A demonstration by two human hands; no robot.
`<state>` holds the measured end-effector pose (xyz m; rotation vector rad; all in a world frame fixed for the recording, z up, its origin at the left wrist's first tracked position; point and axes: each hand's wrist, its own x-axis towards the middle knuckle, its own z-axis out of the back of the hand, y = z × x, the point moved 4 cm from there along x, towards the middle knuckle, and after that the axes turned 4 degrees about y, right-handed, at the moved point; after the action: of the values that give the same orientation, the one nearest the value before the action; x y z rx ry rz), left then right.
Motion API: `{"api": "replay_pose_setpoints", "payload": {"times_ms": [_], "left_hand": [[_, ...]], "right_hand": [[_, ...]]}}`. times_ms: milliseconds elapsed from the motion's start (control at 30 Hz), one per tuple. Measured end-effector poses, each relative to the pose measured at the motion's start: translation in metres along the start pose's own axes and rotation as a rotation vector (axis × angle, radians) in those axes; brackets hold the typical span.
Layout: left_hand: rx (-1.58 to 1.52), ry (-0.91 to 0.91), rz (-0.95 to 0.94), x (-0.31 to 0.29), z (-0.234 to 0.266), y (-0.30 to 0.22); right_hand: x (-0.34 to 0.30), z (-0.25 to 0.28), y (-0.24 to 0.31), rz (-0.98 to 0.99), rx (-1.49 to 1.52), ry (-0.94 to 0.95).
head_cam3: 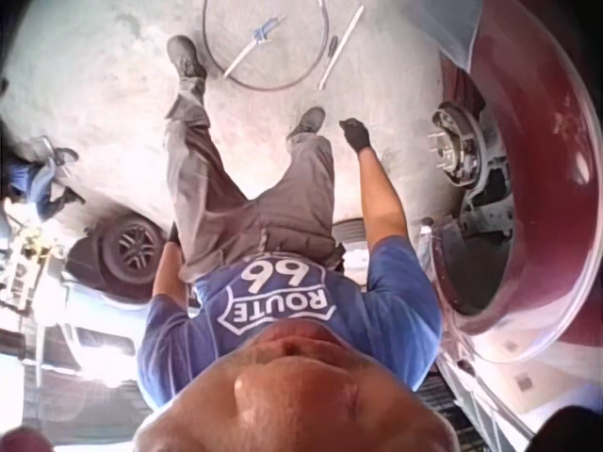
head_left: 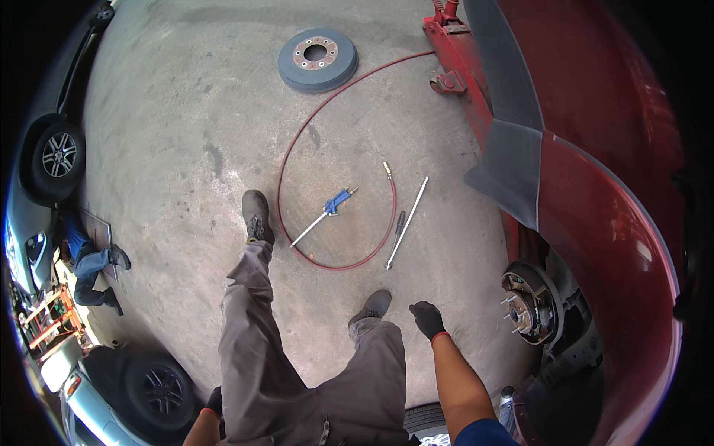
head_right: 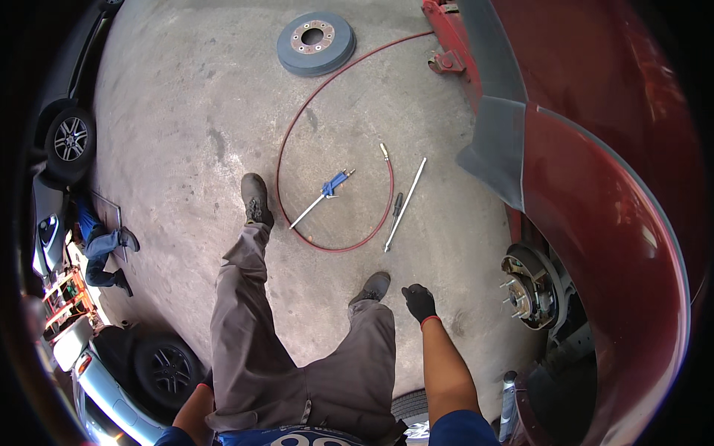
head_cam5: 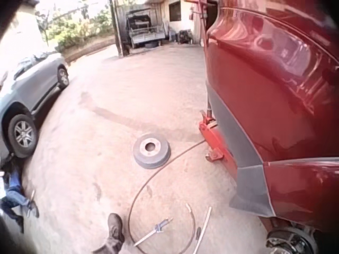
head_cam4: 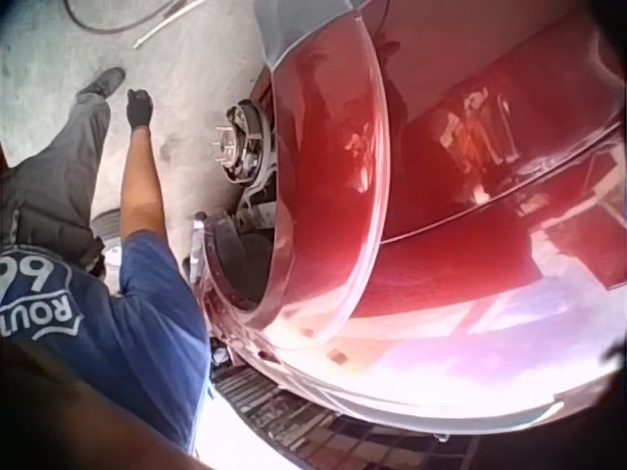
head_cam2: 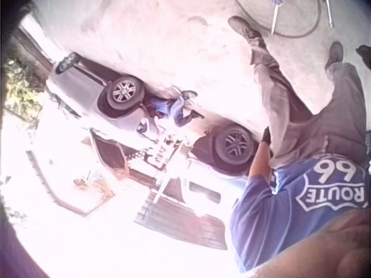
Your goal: The person cleans a brake rotor with compressed air, then cleans the brake assembly on the car hub. They install the cleaned rotor onto the hub and mount a tire onto the wheel studs.
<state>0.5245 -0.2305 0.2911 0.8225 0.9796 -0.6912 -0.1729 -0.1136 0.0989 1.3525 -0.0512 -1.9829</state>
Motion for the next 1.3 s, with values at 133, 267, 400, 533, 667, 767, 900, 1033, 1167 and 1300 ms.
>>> {"api": "replay_pose_setpoints", "payload": {"times_ms": [133, 267, 400, 533, 667, 767, 900, 1033, 1167, 1300], "left_hand": [[-0.169, -0.007, -0.14, 0.034, 0.035, -0.107], [-0.248, -0.054, -0.37, 0.12, 0.135, -0.306], [-0.375, -0.098, -0.497, 0.219, 0.245, -0.511], [-0.503, -0.08, -0.521, 0.296, 0.298, -0.66], [-0.581, -0.04, -0.482, 0.337, 0.304, -0.7], [-0.621, -0.019, -0.482, 0.339, 0.296, -0.659], [-0.627, 0.015, -0.409, 0.28, 0.285, -0.502], [-0.635, 0.038, -0.242, 0.179, 0.302, -0.294], [-0.612, 0.038, -0.301, 0.154, 0.397, -0.205], [-0.33, -0.115, -0.475, 0.199, 0.5, -0.273]], "right_hand": [[0.109, 0.011, 0.143, -0.056, 0.134, 0.053], [0.284, 0.035, 0.327, 0.009, 0.308, -0.087], [0.475, 0.098, 0.516, 0.275, -0.018, -0.291], [0.629, 0.171, 0.636, 0.325, -0.283, -0.465], [0.709, 0.182, 0.663, 0.224, -0.51, -0.387], [0.726, 0.184, 0.656, 0.103, -0.427, -0.254], [0.703, 0.193, 0.657, -0.015, -0.109, 0.011], [0.598, 0.188, 0.642, 0.175, 0.262, -0.077], [0.466, 0.168, 0.591, 0.114, 1.069, 0.117], [0.324, 0.127, 0.526, -0.076, 0.853, 0.111]]}}
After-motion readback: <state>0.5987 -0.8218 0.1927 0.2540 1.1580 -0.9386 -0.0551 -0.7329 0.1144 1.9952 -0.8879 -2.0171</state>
